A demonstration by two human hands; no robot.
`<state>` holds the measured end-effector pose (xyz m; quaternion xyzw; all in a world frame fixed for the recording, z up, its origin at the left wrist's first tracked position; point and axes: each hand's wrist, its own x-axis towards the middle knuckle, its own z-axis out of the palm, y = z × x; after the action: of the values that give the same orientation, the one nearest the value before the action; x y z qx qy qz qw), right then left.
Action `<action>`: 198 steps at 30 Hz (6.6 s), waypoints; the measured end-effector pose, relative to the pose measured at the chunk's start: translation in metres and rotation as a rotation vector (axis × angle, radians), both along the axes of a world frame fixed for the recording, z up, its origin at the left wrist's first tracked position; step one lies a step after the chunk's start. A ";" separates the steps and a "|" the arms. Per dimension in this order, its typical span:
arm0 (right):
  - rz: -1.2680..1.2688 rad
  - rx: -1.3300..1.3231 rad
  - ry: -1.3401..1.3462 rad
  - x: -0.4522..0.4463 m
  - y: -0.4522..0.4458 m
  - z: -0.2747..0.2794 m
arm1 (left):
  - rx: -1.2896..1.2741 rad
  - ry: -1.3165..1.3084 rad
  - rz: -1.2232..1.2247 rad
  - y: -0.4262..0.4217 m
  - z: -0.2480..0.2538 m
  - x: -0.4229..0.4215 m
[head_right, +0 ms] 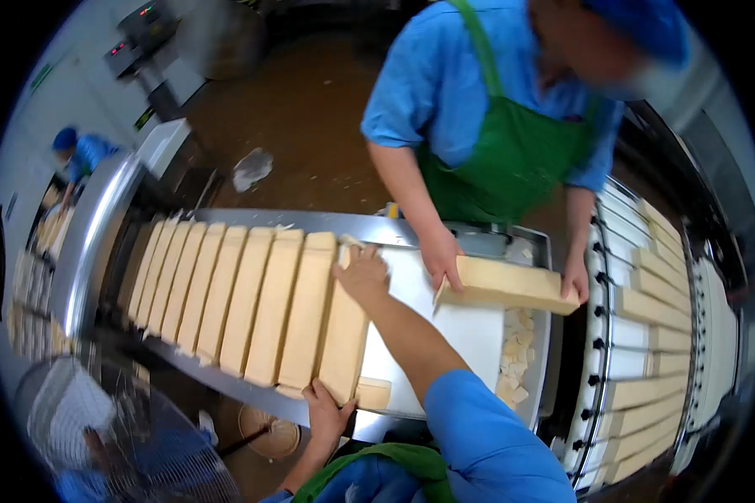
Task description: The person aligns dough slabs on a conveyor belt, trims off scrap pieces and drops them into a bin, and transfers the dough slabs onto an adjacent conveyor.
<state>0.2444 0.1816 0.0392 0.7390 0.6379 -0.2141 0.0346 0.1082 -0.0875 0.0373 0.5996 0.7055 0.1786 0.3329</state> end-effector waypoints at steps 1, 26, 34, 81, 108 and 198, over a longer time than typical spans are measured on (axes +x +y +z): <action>-0.054 -0.006 0.036 0.007 -0.009 0.007 | -0.023 0.008 0.007 0.001 -0.001 0.001; -1.464 0.857 0.300 0.471 -0.370 0.109 | 0.567 -0.357 -0.781 -0.003 0.068 0.351; -1.292 0.204 -0.114 0.659 -0.451 0.074 | 0.414 -0.521 -1.232 -0.013 0.078 0.485; 0.080 0.662 0.382 0.324 -0.392 0.052 | 0.534 -0.429 0.069 -0.053 0.001 0.188; 0.434 0.387 0.015 -0.004 -0.112 0.022 | 0.205 -0.036 0.297 -0.005 -0.021 -0.001; 0.032 0.389 0.118 0.305 -0.215 0.008 | 0.054 0.269 0.616 -0.017 -0.034 0.070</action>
<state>0.5493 -0.0338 0.0474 0.7076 0.6799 -0.1292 -0.1425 0.1783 -0.1044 0.0038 0.3852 0.8862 0.2086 0.1511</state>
